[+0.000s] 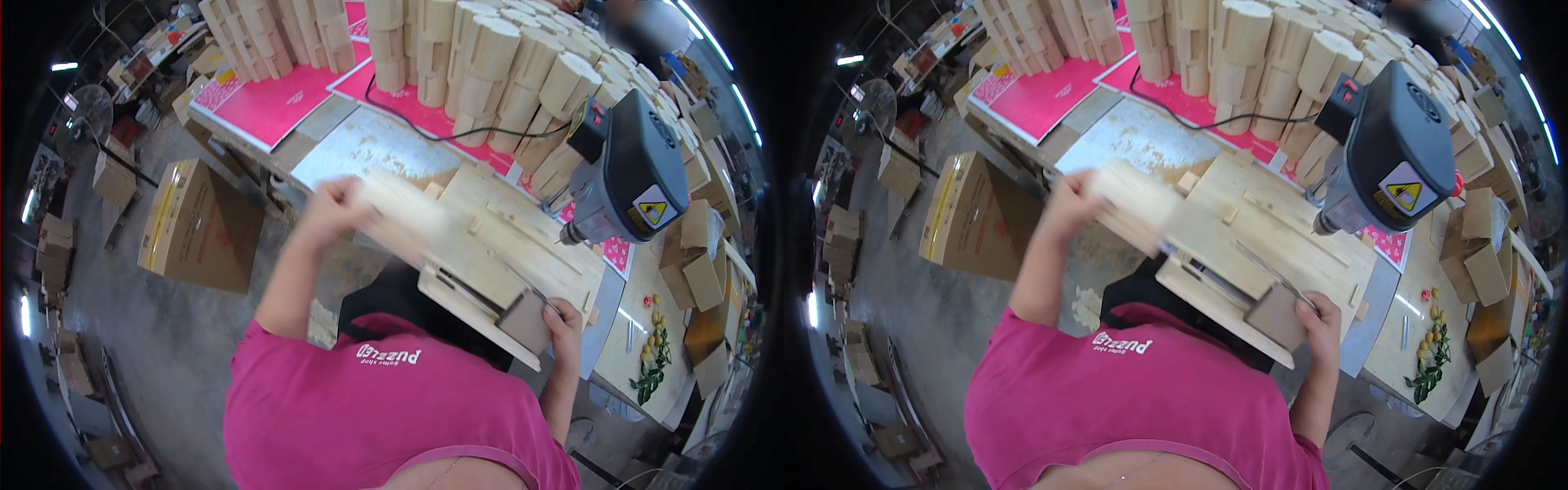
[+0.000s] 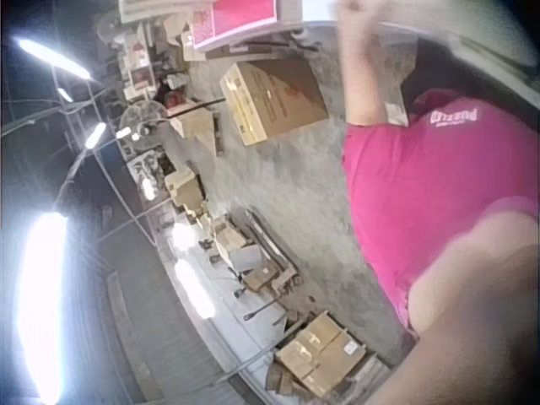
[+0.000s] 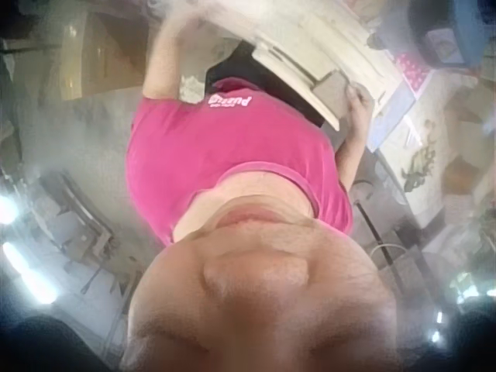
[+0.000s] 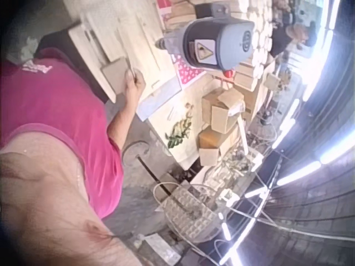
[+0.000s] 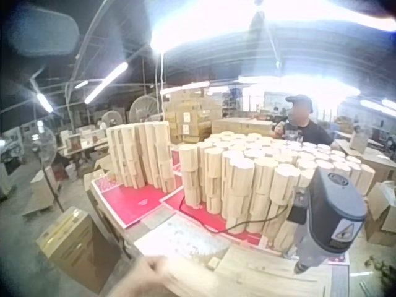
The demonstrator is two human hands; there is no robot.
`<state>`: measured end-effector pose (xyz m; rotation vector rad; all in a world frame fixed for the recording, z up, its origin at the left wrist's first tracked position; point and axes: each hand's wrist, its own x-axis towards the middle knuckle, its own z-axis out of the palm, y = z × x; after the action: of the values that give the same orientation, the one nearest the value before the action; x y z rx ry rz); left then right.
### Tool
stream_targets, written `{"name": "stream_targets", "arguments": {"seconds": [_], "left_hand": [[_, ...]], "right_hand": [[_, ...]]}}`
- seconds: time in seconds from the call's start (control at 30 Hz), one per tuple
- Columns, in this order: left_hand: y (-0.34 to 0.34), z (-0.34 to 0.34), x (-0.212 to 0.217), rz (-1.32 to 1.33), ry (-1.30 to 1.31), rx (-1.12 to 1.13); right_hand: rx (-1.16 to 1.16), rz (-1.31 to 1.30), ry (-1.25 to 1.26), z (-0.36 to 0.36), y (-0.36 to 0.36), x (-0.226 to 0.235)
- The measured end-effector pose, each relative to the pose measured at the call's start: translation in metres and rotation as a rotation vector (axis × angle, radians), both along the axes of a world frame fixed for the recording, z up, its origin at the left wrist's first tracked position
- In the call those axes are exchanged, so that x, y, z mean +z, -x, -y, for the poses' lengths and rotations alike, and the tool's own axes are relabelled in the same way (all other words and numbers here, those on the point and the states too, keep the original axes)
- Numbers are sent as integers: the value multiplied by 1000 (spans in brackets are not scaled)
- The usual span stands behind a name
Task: Drilling holes into cylindrical wood blocks using a drill press workstation.
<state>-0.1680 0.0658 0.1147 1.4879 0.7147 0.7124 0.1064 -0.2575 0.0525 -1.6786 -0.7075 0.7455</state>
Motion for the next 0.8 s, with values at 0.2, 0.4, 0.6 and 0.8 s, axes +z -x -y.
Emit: {"name": "stream_targets", "arguments": {"seconds": [0.2, 0.4, 0.6, 0.8], "left_hand": [[68, -48, -12, 594, 657, 185], [82, -46, -28, 672, 736, 206], [77, -75, -32, 71, 143, 514], [41, -105, -26, -329, -499, 618]], "right_hand": [[27, -151, 108, -54, 26, -22], [85, -130, 62, -56, 27, -22], [60, -189, -31, -31, 12, -28], [-21, -217, -79, -5, 0, -30]]}}
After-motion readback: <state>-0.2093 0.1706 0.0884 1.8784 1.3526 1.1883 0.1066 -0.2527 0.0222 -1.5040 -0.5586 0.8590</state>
